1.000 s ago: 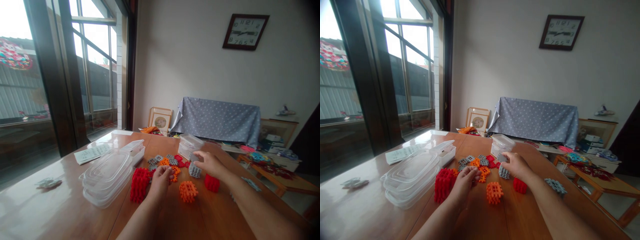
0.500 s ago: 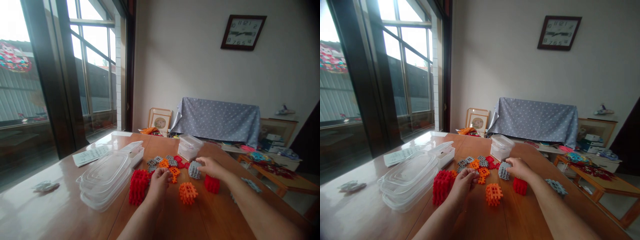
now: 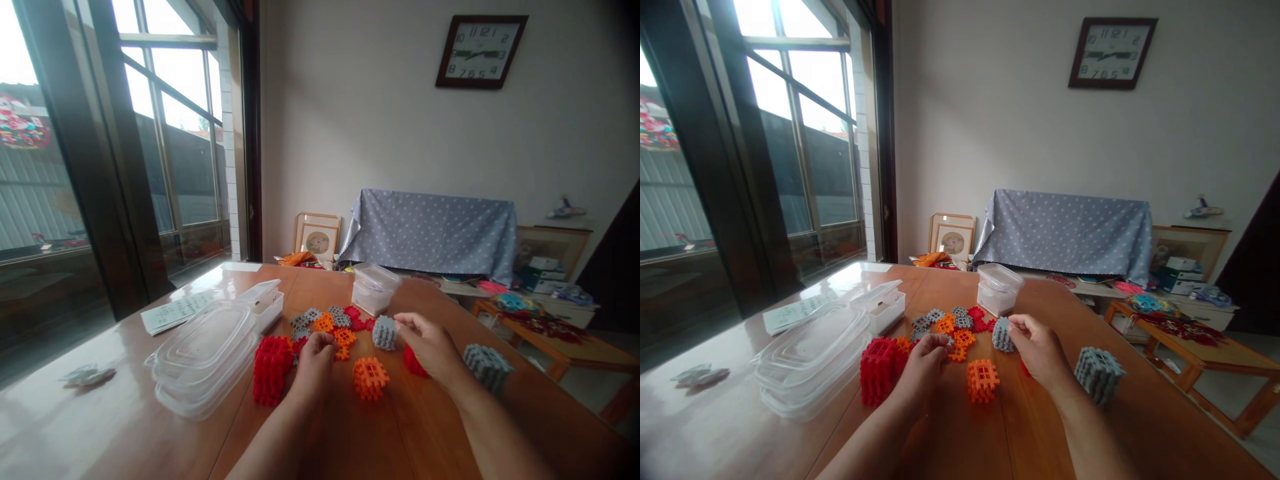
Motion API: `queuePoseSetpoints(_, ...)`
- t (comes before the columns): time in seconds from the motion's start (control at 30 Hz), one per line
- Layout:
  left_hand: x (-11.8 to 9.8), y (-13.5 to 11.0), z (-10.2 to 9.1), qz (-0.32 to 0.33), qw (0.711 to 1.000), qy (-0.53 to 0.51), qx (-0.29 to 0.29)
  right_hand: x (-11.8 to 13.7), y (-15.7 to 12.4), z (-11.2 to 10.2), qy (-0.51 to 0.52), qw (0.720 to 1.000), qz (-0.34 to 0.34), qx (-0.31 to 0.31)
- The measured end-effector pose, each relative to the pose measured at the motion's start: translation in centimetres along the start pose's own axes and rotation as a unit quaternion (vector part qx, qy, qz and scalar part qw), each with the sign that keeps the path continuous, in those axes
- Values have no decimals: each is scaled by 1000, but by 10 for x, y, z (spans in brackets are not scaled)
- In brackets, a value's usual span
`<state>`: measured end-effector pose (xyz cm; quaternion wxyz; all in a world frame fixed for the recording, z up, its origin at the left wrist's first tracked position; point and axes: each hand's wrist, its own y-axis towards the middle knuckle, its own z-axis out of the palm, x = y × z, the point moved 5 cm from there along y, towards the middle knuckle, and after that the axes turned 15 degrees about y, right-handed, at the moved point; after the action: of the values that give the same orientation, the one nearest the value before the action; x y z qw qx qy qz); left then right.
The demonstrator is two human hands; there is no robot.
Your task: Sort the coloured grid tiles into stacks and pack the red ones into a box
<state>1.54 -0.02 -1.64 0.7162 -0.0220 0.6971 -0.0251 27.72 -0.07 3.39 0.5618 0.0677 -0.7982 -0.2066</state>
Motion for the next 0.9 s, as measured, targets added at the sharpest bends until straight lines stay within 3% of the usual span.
queuePoseSetpoints(0.1, -4, -6, 6, 39, 997, 59, 27, 7, -18, 17, 28, 999, 11, 20)
queuePoseSetpoints(0.33, -6, -26, 24, 147, 969, 169, 107, 8, -39, 34, -66, 994, 19, 90)
queuePoseSetpoints(0.47, 0, -35, 32, 120, 972, 134, 148, 12, -41, 31, -101, 986, 41, 123)
queuePoseSetpoints(0.7, 3, -36, 39, 66, 979, 99, 165, 3, -44, 30, -49, 972, 161, 166)
queuePoseSetpoints(0.8, 1, -36, 40, 62, 981, 91, 158, 6, -43, 18, -54, 974, 138, 170)
queuePoseSetpoints(0.9, -1, -37, 40, 57, 982, 88, 158, 12, -48, 5, -56, 968, 119, 213)
